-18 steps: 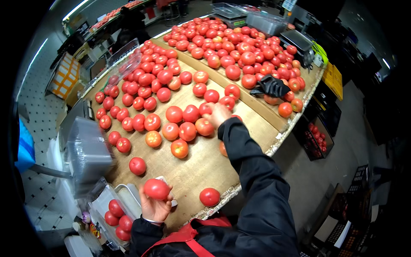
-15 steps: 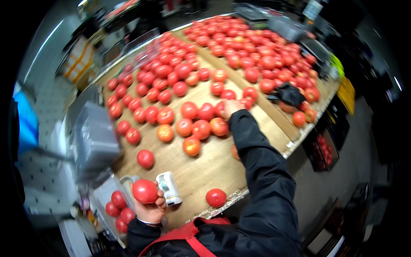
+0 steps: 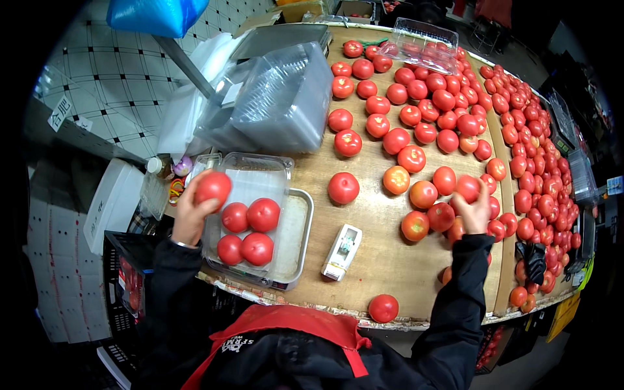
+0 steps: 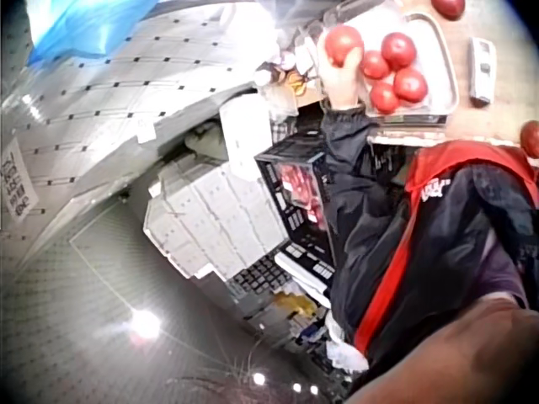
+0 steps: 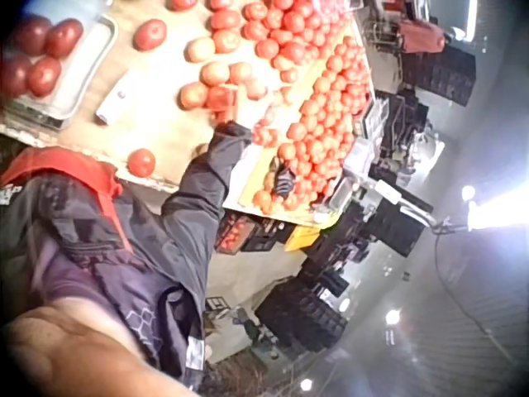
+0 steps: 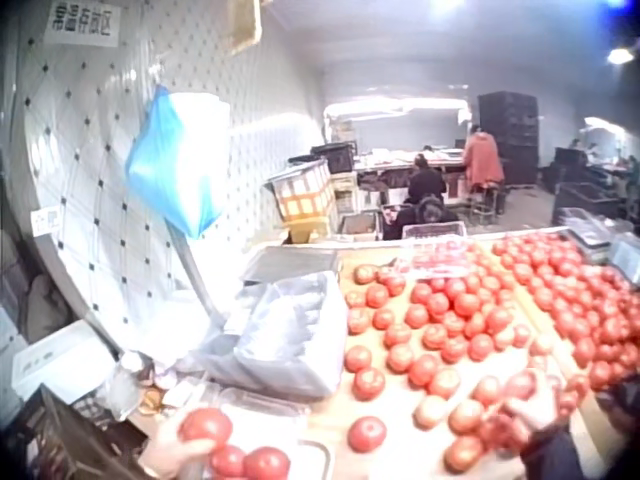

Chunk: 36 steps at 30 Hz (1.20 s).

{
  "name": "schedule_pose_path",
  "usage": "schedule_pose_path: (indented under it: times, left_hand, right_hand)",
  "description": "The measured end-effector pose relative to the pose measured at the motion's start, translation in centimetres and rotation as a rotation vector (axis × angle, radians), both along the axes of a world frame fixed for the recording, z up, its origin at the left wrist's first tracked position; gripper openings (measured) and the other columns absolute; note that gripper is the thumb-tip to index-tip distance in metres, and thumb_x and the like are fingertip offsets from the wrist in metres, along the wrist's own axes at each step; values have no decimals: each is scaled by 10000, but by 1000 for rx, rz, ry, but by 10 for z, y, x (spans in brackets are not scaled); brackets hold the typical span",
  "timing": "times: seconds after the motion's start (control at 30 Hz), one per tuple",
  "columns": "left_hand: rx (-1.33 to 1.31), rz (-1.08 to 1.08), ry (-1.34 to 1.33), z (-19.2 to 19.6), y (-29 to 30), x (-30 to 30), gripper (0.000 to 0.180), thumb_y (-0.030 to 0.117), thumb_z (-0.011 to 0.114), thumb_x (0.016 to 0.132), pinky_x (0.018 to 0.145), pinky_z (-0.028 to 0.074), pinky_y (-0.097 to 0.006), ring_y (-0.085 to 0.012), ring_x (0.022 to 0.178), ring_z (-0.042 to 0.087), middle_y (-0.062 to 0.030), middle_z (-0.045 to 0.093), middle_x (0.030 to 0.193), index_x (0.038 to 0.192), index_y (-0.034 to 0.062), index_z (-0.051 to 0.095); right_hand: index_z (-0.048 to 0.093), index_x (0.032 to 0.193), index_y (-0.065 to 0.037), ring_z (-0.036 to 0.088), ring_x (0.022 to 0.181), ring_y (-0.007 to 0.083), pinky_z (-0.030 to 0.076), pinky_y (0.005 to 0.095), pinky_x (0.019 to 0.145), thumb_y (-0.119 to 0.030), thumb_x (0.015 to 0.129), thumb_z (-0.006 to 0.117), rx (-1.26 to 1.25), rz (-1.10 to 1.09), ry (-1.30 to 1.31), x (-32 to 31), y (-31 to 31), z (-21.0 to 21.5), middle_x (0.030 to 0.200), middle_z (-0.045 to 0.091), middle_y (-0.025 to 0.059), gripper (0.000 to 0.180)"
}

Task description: The person selects red tomatoes from a bulk display, places them into clear plastic containers, weighs the containers on a digital scale, and stacks the filled containers into a black crate. The process is repeated multiple times throughout the clip.

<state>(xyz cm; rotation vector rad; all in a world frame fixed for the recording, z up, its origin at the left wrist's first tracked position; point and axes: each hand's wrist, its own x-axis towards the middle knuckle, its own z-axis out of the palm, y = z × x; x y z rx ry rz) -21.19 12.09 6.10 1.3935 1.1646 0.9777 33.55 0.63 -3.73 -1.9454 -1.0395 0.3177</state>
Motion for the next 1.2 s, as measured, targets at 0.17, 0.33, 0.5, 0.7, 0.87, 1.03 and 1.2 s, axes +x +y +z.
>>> schedule_pose_path:
  times: [0.17,0.33,0.5,0.7,0.87,1.03,1.2]
  left_hand:
    - [510,-57,720,-35,26,15,616,236,761,645,953,393,-426,-312,1098,535,-136,550,1175,1193,43,557]
    - [616,-119,1027,-52,43,8,704,310,762,670,1024,254,-590,-290,1318,362,-86,510,1293,1288,102,496]
    - [458,-234,1019,-53,44,-9,770,375,728,733,1101,131,-603,-322,1407,221,-102,402,1432,1397,159,402]
    - [634,-29,507,-41,42,-98,647,258,722,775,1045,344,-386,-315,1248,442,-171,503,1297,1322,20,471]
    - [-54,259,162,-88,46,-213,500,302,585,934,998,368,-290,-194,1159,494,-114,543,1246,1308,-11,476]
    - [-579,195,199,-113,24,-237,898,737,388,851,938,354,-448,-210,1130,516,-172,558,1215,1368,4,401]
    - [-628,134,-187,-85,18,-248,700,584,321,966,625,527,-279,-226,714,672,-123,662,883,1304,-16,444]
  right_hand:
    - [468,1243,-31,627,994,264,524,372,847,-215,669,768,99,727,-4,-195,52,74,1074,595,171,673]
    - [497,1239,-41,580,1023,353,466,428,876,-270,658,738,108,846,-271,-298,103,71,1100,599,181,670]
    - [508,1250,-51,466,1175,320,386,449,939,-228,687,700,24,851,-518,-333,115,57,1242,533,131,620]
    - [583,1144,-14,515,1127,328,415,401,950,-138,735,669,258,732,-246,-304,86,51,1189,569,151,436]
    - [646,1075,12,629,913,177,484,293,818,-166,840,669,119,363,179,-252,38,19,954,675,99,296]
    - [615,1154,11,589,921,101,447,233,764,-254,933,574,20,321,297,-264,48,20,1049,655,56,348]
    - [565,1200,-6,591,820,88,476,225,672,-293,949,559,-81,335,626,-287,86,10,1038,633,49,381]
